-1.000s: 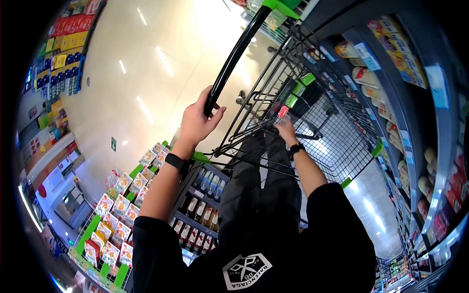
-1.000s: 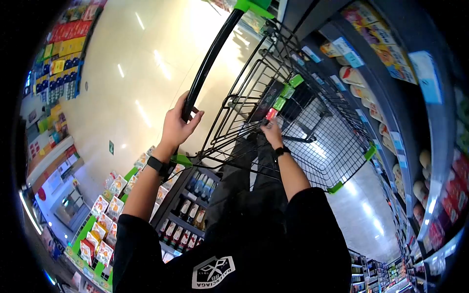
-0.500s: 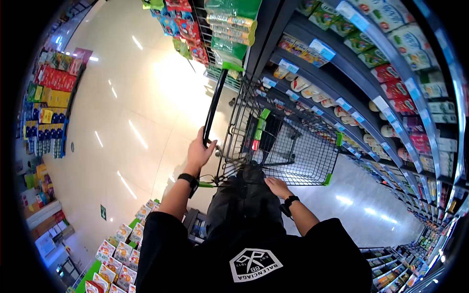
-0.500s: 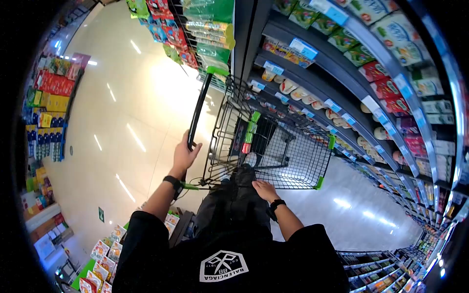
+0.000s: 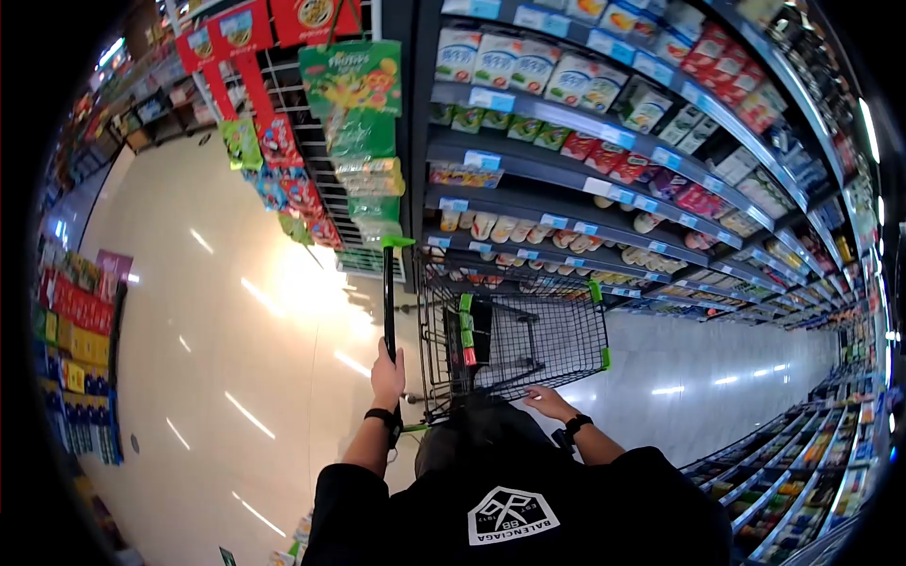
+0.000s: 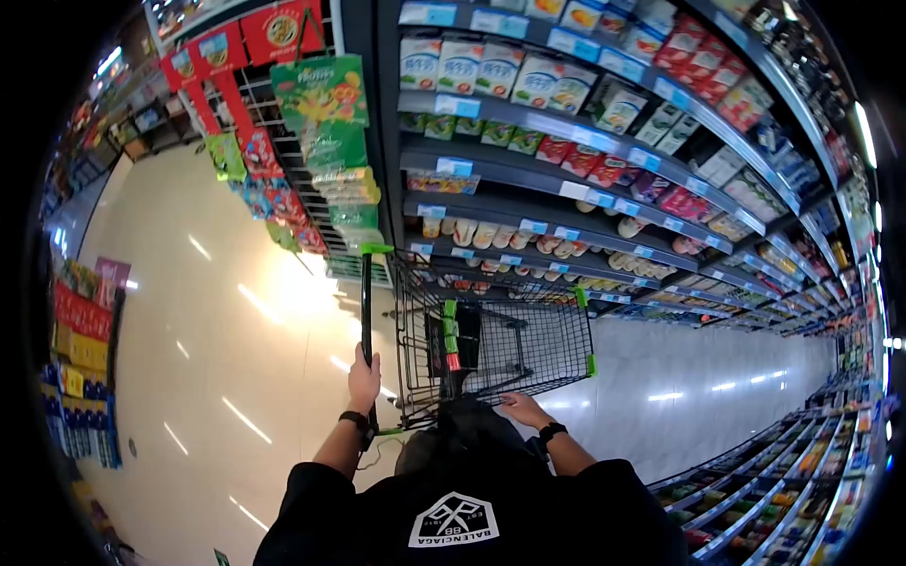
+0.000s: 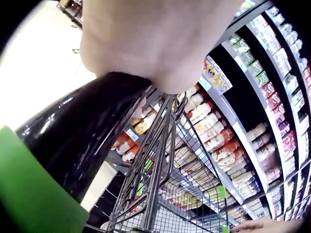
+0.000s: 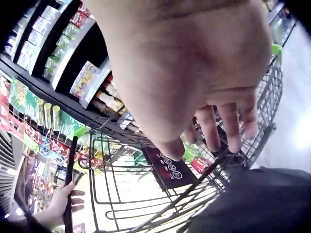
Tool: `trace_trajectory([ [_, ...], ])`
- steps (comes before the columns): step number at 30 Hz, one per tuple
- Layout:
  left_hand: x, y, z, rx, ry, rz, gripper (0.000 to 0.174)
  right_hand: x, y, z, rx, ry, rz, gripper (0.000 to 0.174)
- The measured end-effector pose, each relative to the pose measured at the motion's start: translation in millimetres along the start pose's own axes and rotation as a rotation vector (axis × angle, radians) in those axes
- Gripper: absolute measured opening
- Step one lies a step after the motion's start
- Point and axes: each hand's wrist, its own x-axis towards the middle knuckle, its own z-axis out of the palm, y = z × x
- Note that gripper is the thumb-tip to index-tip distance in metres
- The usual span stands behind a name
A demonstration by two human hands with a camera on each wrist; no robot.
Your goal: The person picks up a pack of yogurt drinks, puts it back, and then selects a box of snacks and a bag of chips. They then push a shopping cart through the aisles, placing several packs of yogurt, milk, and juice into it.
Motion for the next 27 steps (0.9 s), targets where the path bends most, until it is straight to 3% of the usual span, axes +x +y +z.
trace_trajectory([
  [5, 8.5, 9.7, 9.8, 0.132, -0.065, 0.031, 0.059, 11.4, -38.9, -69.3, -0.104, 0.244, -0.167, 0.050],
  [8, 14.5, 13.3, 17.6, 0.211, -0.139, 0.055, 0.074, 25.4, -85.4, -132.6, 0.002, 0.446, -0.319, 0.043],
  [9, 15.9, 17.2, 20.2, 0.283, -0.170, 0.049, 0.086, 17.6, -118.2, -156.2, 0.024, 0.522, -0.383, 0.042],
  [10, 13.7, 37.3, 14.2, 0.320, -0.258, -0.034, 0.094, 14.5, -147.5, -179.9, 0.048, 0.597, -0.445, 0.041],
  [12, 3.1, 76.0, 20.3, 0.646, -0.082, 0.139, 0.101, 36.7, -167.0, -230.7, -0.092, 0.811, -0.643, 0.040],
  [14, 19.7, 112.7, 33.5, 0.335, 0.091, 0.505, 0.098, 50.3, -194.6, -278.3, -0.171, 0.995, -0.821, 0.042],
  [16, 28.1, 192.5, 30.7, 0.272, 0.176, 0.775, 0.090, 41.3, -231.3, -310.6, -0.063, 1.051, -0.810, 0.042],
  [18, 31.1, 273.0, 29.0, 0.237, 0.151, 0.851, 0.077, 46.6, -247.6, -338.9, -0.043, 1.061, -0.756, 0.042],
  [20, 40.2, 338.9, 31.9, 0.244, 0.128, 0.922, 0.071, 55.1, -256.0, -364.2, -0.327, 1.260, -0.800, 0.047],
  [21, 45.1, 368.3, 33.8, 0.213, 0.122, 0.982, 0.069, 62.5, -256.4, -375.9, -0.326, 1.271, -0.824, 0.054],
  [25, 82.3, 457.9, 55.8, 0.215, 0.126, 1.040, 0.070, 84.5, -252.9, -402.9, -0.378, 1.434, -0.819, 0.052],
  [27, 102.8, 488.1, 69.8, 0.284, 0.192, 1.115, 0.072, 92.4, -248.2, -420.4, -0.412, 1.385, -0.807, 0.050],
])
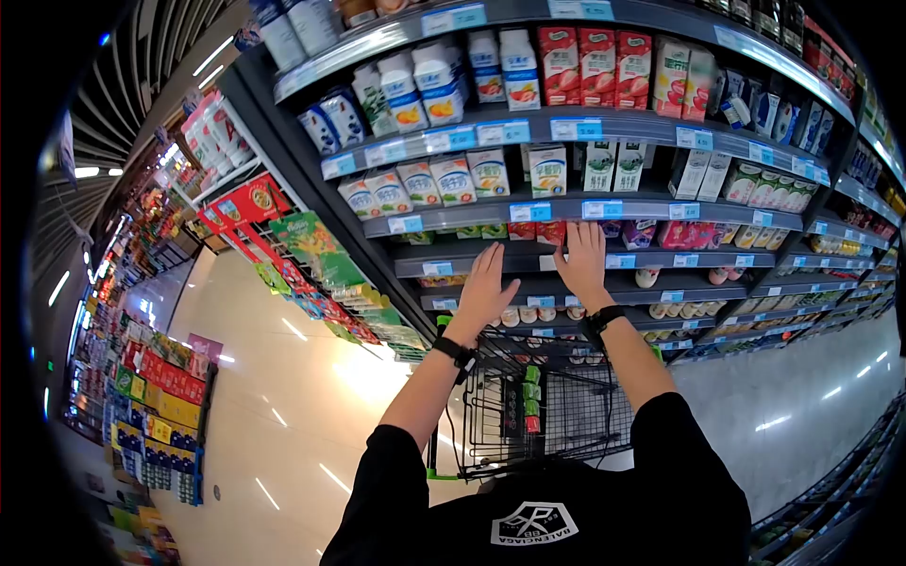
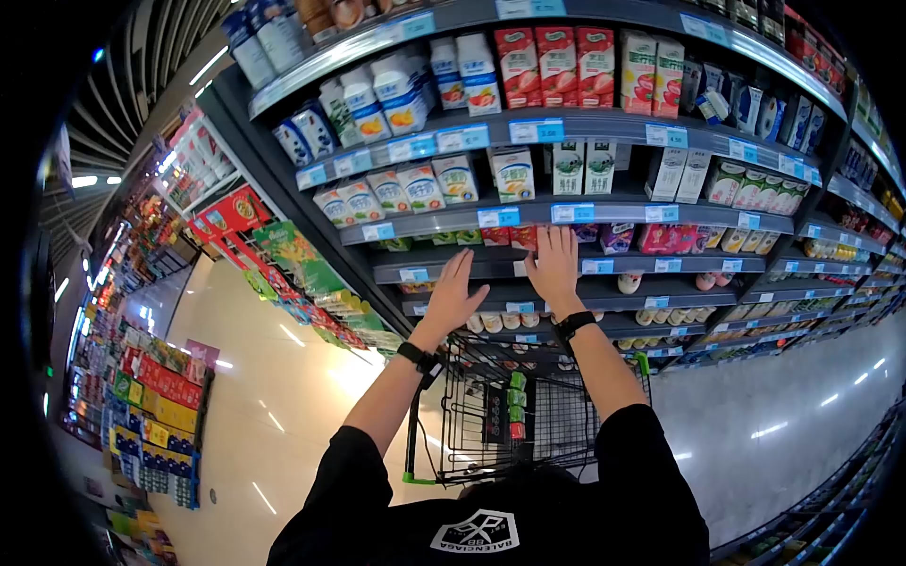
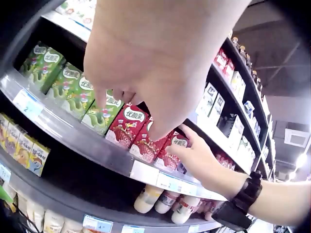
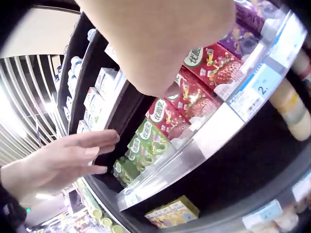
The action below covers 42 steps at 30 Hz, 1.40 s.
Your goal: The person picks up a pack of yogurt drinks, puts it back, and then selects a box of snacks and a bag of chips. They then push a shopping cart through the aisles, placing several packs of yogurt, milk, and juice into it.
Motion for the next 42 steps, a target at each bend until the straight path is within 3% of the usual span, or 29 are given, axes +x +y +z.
trace_trajectory([
  [6, 71.5, 9.4, 32.0, 0.178, -0.017, -0.027, 0.063, 13.5, 31.8, 11.7, -0.019, -0.091, -0.092, 0.045],
  [12, 86.0, -8.4, 58.5, 0.270, -0.077, -0.127, 0.051, 14.4, 33.7, 14.5, 0.026, -0.043, -0.119, 0.035],
  [14, 81.1, -9.3, 64.9, 0.360, -0.001, -0.030, 0.046, 7.0, 34.7, 11.5, 0.055, -0.007, -0.164, 0.034],
  [19, 67.8, 0.7, 77.9, 0.282, 0.147, -0.108, 0.051, -6.3, 46.7, 19.5, 0.188, 0.049, -0.432, 0.034],
  [23, 55.8, 1.7, 80.2, 0.319, 0.218, -0.167, 0.060, -11.5, 44.5, 26.5, 0.326, -0.069, -0.415, 0.034],
  [27, 63.1, -2.0, 84.9, 0.306, 0.305, -0.125, 0.060, -31.2, 46.1, -1.4, 0.329, -0.065, -0.445, 0.040],
  [30, 59.0, -12.0, 87.9, 0.309, 0.156, -0.114, 0.052, -73.5, 38.4, -27.2, 0.609, 0.014, -0.200, 0.056],
  [35, 31.5, 2.7, 82.1, 0.214, 0.243, 0.034, 0.052, -175.1, 33.6, -64.9, 0.674, -0.176, 0.278, 0.046],
  [37, 11.8, 13.0, 74.9, 0.141, 0.315, 0.043, 0.051, -208.9, 38.7, -80.3, 0.634, -0.209, 0.341, 0.044],
  [38, -2.1, 20.8, 70.0, 0.088, 0.330, 0.037, 0.051, -228.1, 39.6, -86.0, 0.641, -0.240, 0.513, 0.044],
  [39, -19.4, 33.7, 63.6, 0.069, 0.302, -0.012, 0.055, -250.4, 38.6, -92.9, 0.637, -0.277, 0.691, 0.044],
  [42, -95.1, 66.4, 66.0, -0.110, 0.225, -0.245, 0.050, -297.1, 51.0, -104.7, 0.583, -0.345, 0.885, 0.049],
])
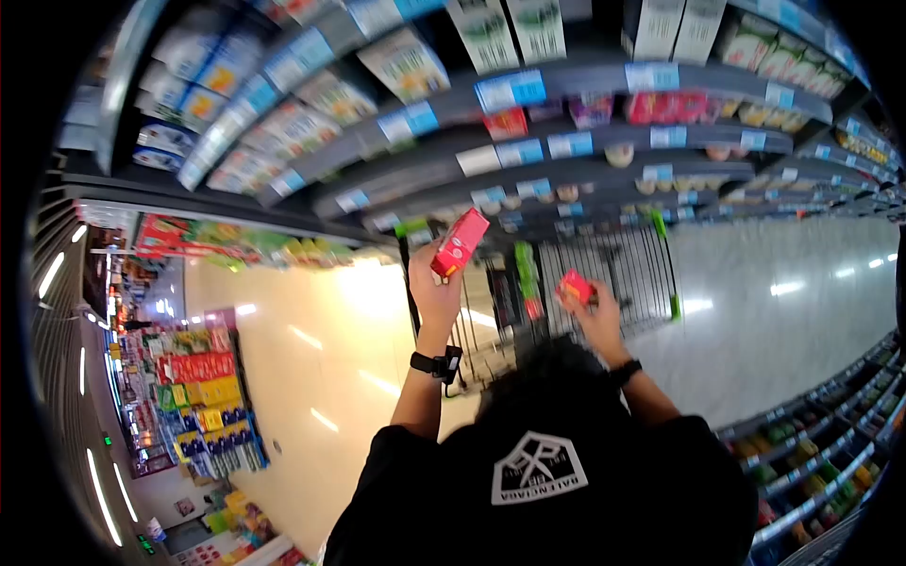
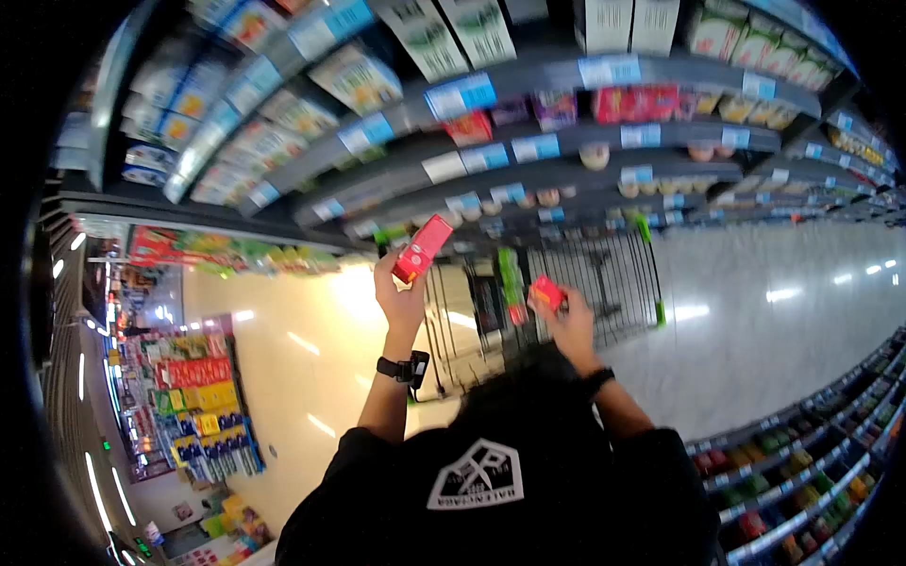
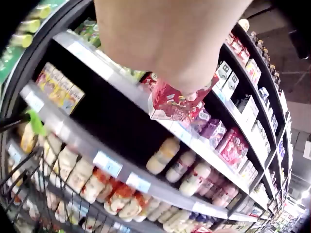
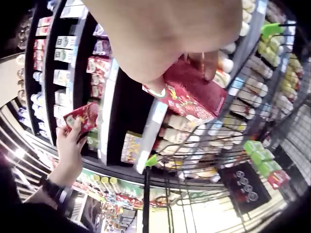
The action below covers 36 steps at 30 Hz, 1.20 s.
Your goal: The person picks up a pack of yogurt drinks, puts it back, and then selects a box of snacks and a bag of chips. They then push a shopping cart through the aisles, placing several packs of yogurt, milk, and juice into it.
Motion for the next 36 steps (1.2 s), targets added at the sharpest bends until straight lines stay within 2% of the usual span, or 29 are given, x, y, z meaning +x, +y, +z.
trace_trajectory([
  [1, -29.8, 4.1, -2.2, -0.063, -0.053, -0.133, 0.046, -7.1, 17.7, -2.6, 0.014, -0.017, 0.087, 0.048],
  [3, -80.8, 11.0, -4.1, -0.097, -0.203, -0.449, 0.043, -17.3, 63.8, -2.9, -0.081, -0.016, 0.092, 0.050],
  [6, -158.3, -4.9, 10.2, -0.227, -0.208, -0.756, 0.041, -26.4, 108.2, -2.1, -0.039, -0.057, 0.175, 0.051],
  [7, -186.3, -18.0, 17.6, -0.227, -0.212, -0.865, 0.043, -30.9, 134.2, 2.7, -0.125, -0.031, 0.158, 0.051],
  [8, -210.1, -28.4, 26.1, -0.096, -0.239, -1.000, 0.046, -32.1, 153.7, 6.7, -0.209, -0.003, 0.138, 0.051],
  [9, -239.3, -42.7, 37.6, -0.212, -0.168, -1.106, 0.050, -29.7, 163.7, 10.1, -0.216, -0.004, 0.156, 0.051],
  [11, -275.6, -64.4, 56.3, -0.142, -0.265, -1.221, 0.051, -30.3, 183.9, 17.4, -0.395, -0.113, 0.321, 0.055],
  [12, -289.3, -74.1, 71.9, -0.191, -0.283, -1.221, 0.052, -34.9, 201.9, 21.3, -0.482, -0.052, 0.214, 0.055],
  [13, -305.3, -83.1, 85.3, -0.238, -0.302, -1.227, 0.053, -40.5, 221.2, 29.8, -0.491, -0.045, 0.237, 0.055],
  [14, -320.2, -96.9, 98.5, -0.213, -0.476, -1.249, 0.059, -51.5, 252.4, 40.5, -0.544, -0.009, 0.289, 0.053],
  [15, -322.0, -102.9, 113.5, -0.215, -0.502, -1.252, 0.059, -48.5, 248.0, 44.3, -0.595, 0.028, 0.338, 0.052],
  [16, -325.1, -108.1, 128.5, -0.146, -0.729, -1.151, 0.062, -52.1, 241.9, 44.6, -0.673, -0.001, 0.466, 0.046],
  [17, -325.9, -112.2, 143.7, -0.078, -0.951, -1.031, 0.065, -51.3, 239.0, 46.1, -0.680, 0.008, 0.494, 0.046],
  [18, -326.8, -113.0, 158.4, -0.012, -1.060, -1.005, 0.070, -52.4, 239.8, 48.3, -0.714, -0.032, 0.463, 0.045],
  [21, -343.9, -121.9, 210.5, 0.133, -1.235, -1.084, 0.070, -55.3, 224.6, 42.8, -0.769, -0.088, 0.463, 0.046],
  [23, -372.3, -136.9, 245.3, 0.187, -1.237, -1.006, 0.071, -57.0, 223.9, 41.9, -0.754, 0.053, 0.280, 0.051],
  [24, -372.2, -138.2, 257.7, 0.181, -1.184, -1.233, 0.070, -59.8, 226.6, 44.9, -0.551, 0.026, 0.532, 0.062],
  [25, -374.6, -137.6, 264.8, 0.182, -1.125, -1.464, 0.070, -64.0, 228.6, 45.9, -0.558, 0.037, 0.557, 0.062],
  [26, -405.5, -158.6, 280.7, 0.121, -1.033, -1.552, 0.060, -64.2, 225.4, 46.5, -0.621, 0.005, 0.521, 0.066],
  [27, -420.4, -176.8, 290.9, 0.013, -1.021, -1.661, 0.057, -62.9, 223.9, 46.7, -0.684, -0.028, 0.481, 0.070],
  [29, -434.4, -180.6, 300.8, -0.012, -0.722, -1.678, 0.058, -65.9, 223.5, 48.1, -0.701, -0.035, 0.512, 0.073],
  [30, -501.2, -235.4, 319.8, 0.141, -0.739, -1.602, 0.056, -66.5, 222.5, 49.2, -0.710, -0.051, 0.531, 0.072],
  [31, -478.1, -225.4, 316.5, 0.086, -0.732, -1.687, 0.051, -67.4, 223.5, 49.7, -0.719, -0.068, 0.546, 0.070],
  [33, -500.5, -248.0, 326.2, 0.201, -0.765, -1.669, 0.053, -71.1, 227.1, 53.7, -0.720, -0.051, 0.530, 0.068],
  [34, -506.8, -248.5, 327.6, 0.201, -0.765, -1.668, 0.053, -72.8, 224.8, 54.9, -0.719, -0.052, 0.538, 0.068],
  [36, -467.5, -205.4, 319.3, 0.451, -0.740, -1.465, 0.060, -77.8, 222.3, 58.5, -0.717, -0.055, 0.544, 0.067],
])
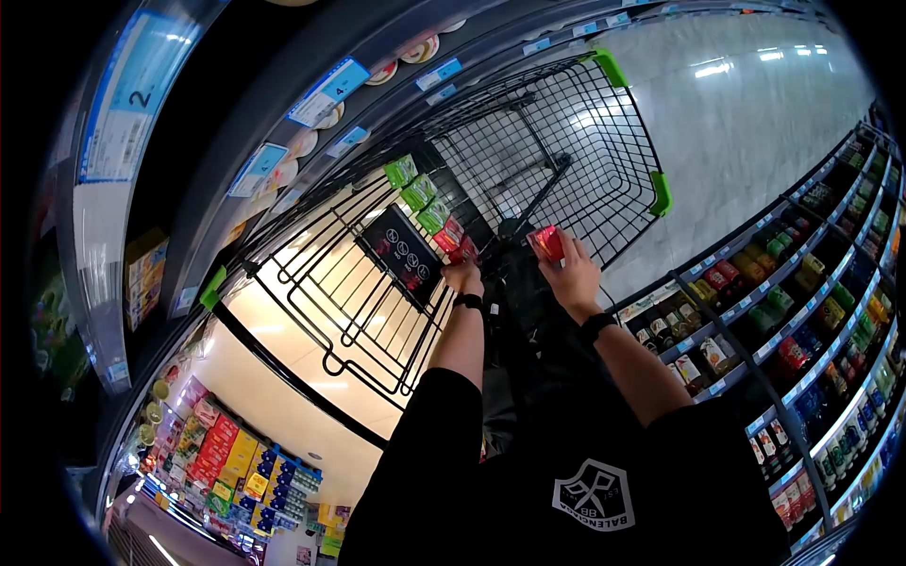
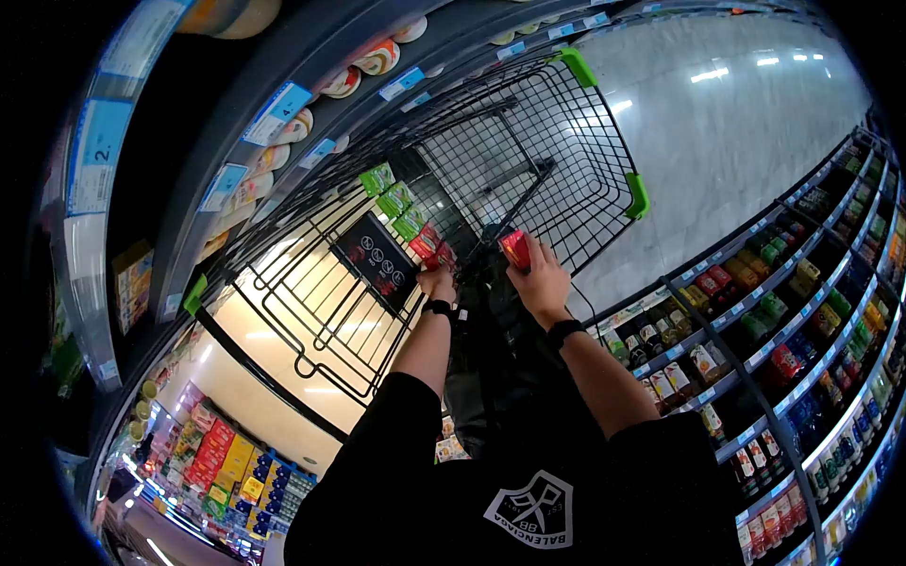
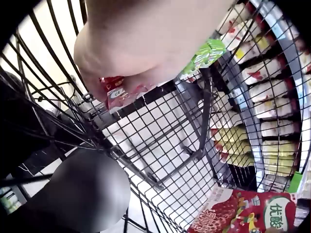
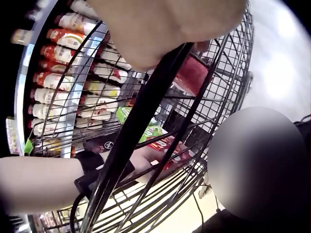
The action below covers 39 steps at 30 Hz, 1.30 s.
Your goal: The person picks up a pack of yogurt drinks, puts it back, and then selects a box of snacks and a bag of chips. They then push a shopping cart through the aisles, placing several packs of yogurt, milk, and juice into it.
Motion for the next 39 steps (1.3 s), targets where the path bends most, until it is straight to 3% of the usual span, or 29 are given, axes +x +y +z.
trace_trajectory([
  [3, -23.2, 13.8, -21.2, -0.136, -0.008, -0.023, 0.065, -3.9, 3.3, 5.7, -0.003, -0.006, 0.002, 0.066],
  [4, -22.2, 21.2, -27.5, -0.136, -0.044, -0.062, 0.058, -4.5, 3.2, 6.6, -0.016, -0.022, 0.024, 0.064],
  [5, 22.0, -6.2, -5.2, -0.307, -0.267, 0.033, 0.050, -4.5, 2.1, 7.6, -0.027, -0.037, 0.045, 0.063],
  [7, -72.5, 68.2, -124.6, -0.683, -0.485, 0.133, 0.056, -4.1, 2.3, 9.2, -0.013, -0.040, 0.043, 0.061],
  [8, -76.0, 67.4, -151.4, -0.735, -0.491, 0.320, 0.037, -3.4, 2.2, 8.6, -0.055, -0.047, 0.020, 0.059],
  [9, -101.1, 77.6, -207.9, -0.768, -0.514, 0.424, 0.030, -4.3, 2.7, 9.2, -0.098, -0.053, -0.001, 0.058],
  [10, -123.5, 84.4, -261.0, -0.650, -0.337, 0.592, 0.028, -2.8, 5.3, 17.1, -0.030, -0.015, -0.018, 0.054],
  [11, -143.5, 87.5, -311.6, -0.644, -0.171, 0.609, 0.028, 6.5, 0.1, 15.3, -0.026, -0.003, -0.034, 0.054],
  [13, -136.0, 66.0, -383.7, -0.270, 0.513, 1.024, 0.026, 21.4, -11.9, 19.4, 0.155, -0.143, -0.087, 0.048],
  [15, -117.6, 44.3, -437.2, 0.027, 0.893, 1.016, 0.039, 46.1, -37.6, 27.5, 0.139, -0.163, -0.294, 0.040],
  [16, -103.4, 33.1, -450.3, 0.026, 0.883, 0.865, 0.048, 62.3, -51.1, 37.3, 0.131, -0.214, -0.333, 0.040],
  [17, -84.7, 19.7, -456.5, 0.022, 0.871, 0.715, 0.057, 80.6, -65.4, 48.2, 0.124, -0.263, -0.373, 0.041],
  [18, -60.8, 3.1, -455.1, -0.275, 0.665, 0.671, 0.068, 101.5, -81.1, 58.0, 0.047, -0.311, -0.424, 0.045],
  [19, -42.5, -9.5, -448.7, -0.659, 0.289, 0.496, 0.058, 120.1, -97.4, 68.6, -0.030, -0.356, -0.470, 0.049],
  [21, -40.2, 3.4, -475.5, -0.482, -0.141, 0.142, 0.040, 153.9, -129.8, 89.8, -0.270, -0.389, -0.579, 0.058],
  [23, -39.0, -4.8, -458.6, -0.470, 0.199, 0.404, 0.027, 190.1, -137.6, 133.0, -0.382, -0.325, -0.771, 0.054],
  [24, -37.3, -3.1, -458.3, -0.485, 0.231, 0.466, 0.029, 200.9, -157.3, 138.5, -0.587, -0.364, -0.786, 0.051],
  [25, -40.4, -4.7, -459.6, -0.494, 0.200, 0.423, 0.028, 205.6, -170.6, 141.6, -0.609, -0.461, -0.740, 0.048],
  [27, -28.0, -18.2, -455.8, -0.456, 0.231, 0.446, 0.029, 210.8, -171.7, 160.3, -0.262, -0.360, -0.701, 0.046],
  [28, -38.8, -9.0, -459.6, -0.474, 0.204, 0.402, 0.029, 221.1, -156.2, 197.6, -0.114, -0.170, -0.780, 0.049],
  [31, -34.4, -15.7, -457.2, -0.454, 0.229, 0.409, 0.027, 188.5, -180.3, 188.9, 0.370, -0.073, -0.474, 0.060],
  [33, -41.6, -11.9, -458.8, -0.445, 0.266, 0.443, 0.027, 182.2, -162.9, 232.2, 0.559, -0.014, -0.332, 0.064],
  [34, -43.9, -8.2, -459.3, -0.426, 0.298, 0.480, 0.027, 158.5, -175.7, 207.1, 0.610, -0.025, -0.234, 0.065],
  [35, -44.8, -8.1, -460.4, -0.455, 0.310, 0.489, 0.027, 162.2, -148.2, 249.7, 0.459, 0.106, -0.352, 0.066],
  [36, -44.1, -10.5, -460.7, -0.419, 0.306, 0.460, 0.027, 136.5, -169.8, 204.1, 0.421, -0.074, -0.187, 0.063],
  [37, -43.1, -11.0, -460.6, -0.385, 0.299, 0.435, 0.027, 131.7, -154.2, 220.7, 0.395, 0.100, -0.392, 0.056],
  [38, -43.2, -10.5, -459.9, -0.398, 0.325, 0.466, 0.028, 111.7, -170.0, 176.7, 0.533, -0.155, -0.284, 0.050],
  [39, -46.6, -5.7, -462.5, -0.430, 0.326, 0.481, 0.028, 97.7, -174.3, 157.1, 0.611, -0.103, -0.410, 0.044],
])
